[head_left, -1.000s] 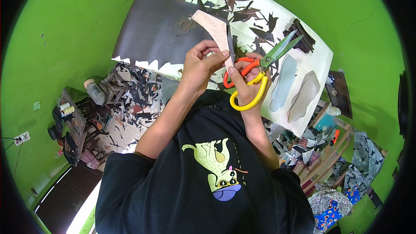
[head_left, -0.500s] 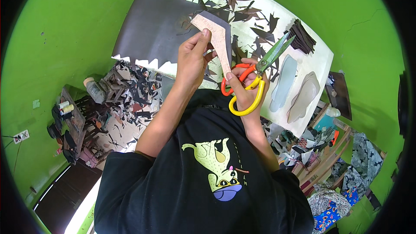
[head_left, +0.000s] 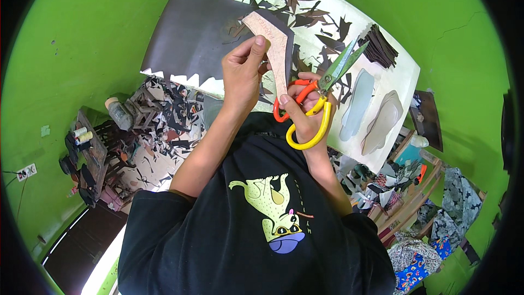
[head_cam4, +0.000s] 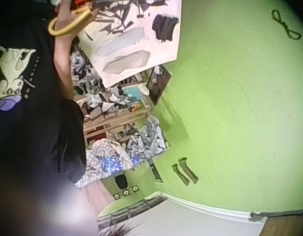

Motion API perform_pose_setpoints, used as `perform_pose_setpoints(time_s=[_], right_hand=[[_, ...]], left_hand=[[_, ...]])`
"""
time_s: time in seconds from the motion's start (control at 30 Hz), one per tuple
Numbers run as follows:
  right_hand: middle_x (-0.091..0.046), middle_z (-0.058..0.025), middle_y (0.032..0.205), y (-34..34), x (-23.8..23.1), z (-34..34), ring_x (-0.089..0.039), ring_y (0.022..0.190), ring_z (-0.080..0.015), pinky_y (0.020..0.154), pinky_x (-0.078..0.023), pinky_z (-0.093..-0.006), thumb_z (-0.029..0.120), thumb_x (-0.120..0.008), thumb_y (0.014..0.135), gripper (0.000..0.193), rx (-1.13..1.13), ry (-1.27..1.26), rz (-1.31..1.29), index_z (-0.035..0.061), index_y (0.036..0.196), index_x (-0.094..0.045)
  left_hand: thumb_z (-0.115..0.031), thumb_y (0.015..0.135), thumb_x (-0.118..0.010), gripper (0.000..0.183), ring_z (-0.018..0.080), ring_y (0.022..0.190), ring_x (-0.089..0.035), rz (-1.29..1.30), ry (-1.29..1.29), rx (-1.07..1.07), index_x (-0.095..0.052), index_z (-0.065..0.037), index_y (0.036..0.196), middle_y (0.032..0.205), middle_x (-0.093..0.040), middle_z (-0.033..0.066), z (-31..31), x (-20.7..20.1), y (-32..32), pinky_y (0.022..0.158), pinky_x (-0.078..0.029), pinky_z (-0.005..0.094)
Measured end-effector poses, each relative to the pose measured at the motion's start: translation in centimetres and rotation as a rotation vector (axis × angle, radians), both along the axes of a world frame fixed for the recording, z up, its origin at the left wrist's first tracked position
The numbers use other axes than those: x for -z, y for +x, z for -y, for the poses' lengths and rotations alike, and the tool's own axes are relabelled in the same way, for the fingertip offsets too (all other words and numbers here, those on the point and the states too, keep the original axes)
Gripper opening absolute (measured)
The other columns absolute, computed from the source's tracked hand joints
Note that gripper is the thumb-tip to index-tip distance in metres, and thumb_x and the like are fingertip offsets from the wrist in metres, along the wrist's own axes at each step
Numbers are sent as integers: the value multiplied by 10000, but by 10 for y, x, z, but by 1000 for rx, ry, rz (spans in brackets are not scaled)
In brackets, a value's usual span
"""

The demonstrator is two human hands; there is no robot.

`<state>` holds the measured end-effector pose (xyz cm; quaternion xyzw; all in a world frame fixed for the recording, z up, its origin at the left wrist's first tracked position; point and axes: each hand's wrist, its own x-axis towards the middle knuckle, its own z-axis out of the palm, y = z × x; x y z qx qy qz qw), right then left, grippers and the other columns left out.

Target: Cutting pieces of leather for shoe manufacturing using a pattern and scissors.

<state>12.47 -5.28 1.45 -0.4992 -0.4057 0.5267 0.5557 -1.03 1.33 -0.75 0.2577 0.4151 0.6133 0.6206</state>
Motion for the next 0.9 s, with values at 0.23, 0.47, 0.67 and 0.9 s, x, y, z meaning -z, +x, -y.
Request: perform_pose_setpoints(time_s=[0.23,0.47,0.67,0.9], right_hand=[[-656,-70,757,6,-8,1,-609,660,-83,627,-473,-208,-30,-714,789,441,-42,-39,-13,-68,1176,-505],[-650,-69,763,9,-11,3,-605,673,-84,625,-469,-206,-38,-706,793,458,-70,-39,-47,-72,1197,-493],[-649,-74,791,9,-12,3,-608,681,-90,630,-481,-214,-51,-699,801,465,-58,-35,-44,-60,1213,-484],[-655,-69,809,4,-11,2,-608,676,-86,613,-485,-216,-31,-720,811,452,70,31,46,-43,1203,-495]], left_hand=[[-290,974,-676,350,35,731,-553,166,8,21,-623,-56,1229,938,-633,-21,-3,4,-9,591,-473,199],[-252,953,-703,366,37,753,-574,213,97,78,-606,-61,1250,941,-640,-20,-6,3,-16,620,-490,186],[-246,933,-730,365,38,730,-573,208,52,18,-619,-59,1225,922,-640,-13,-5,4,-14,633,-501,186],[-112,911,-735,255,78,822,-662,-6,1,158,-652,23,1110,967,-720,68,13,-4,3,690,-540,224]])
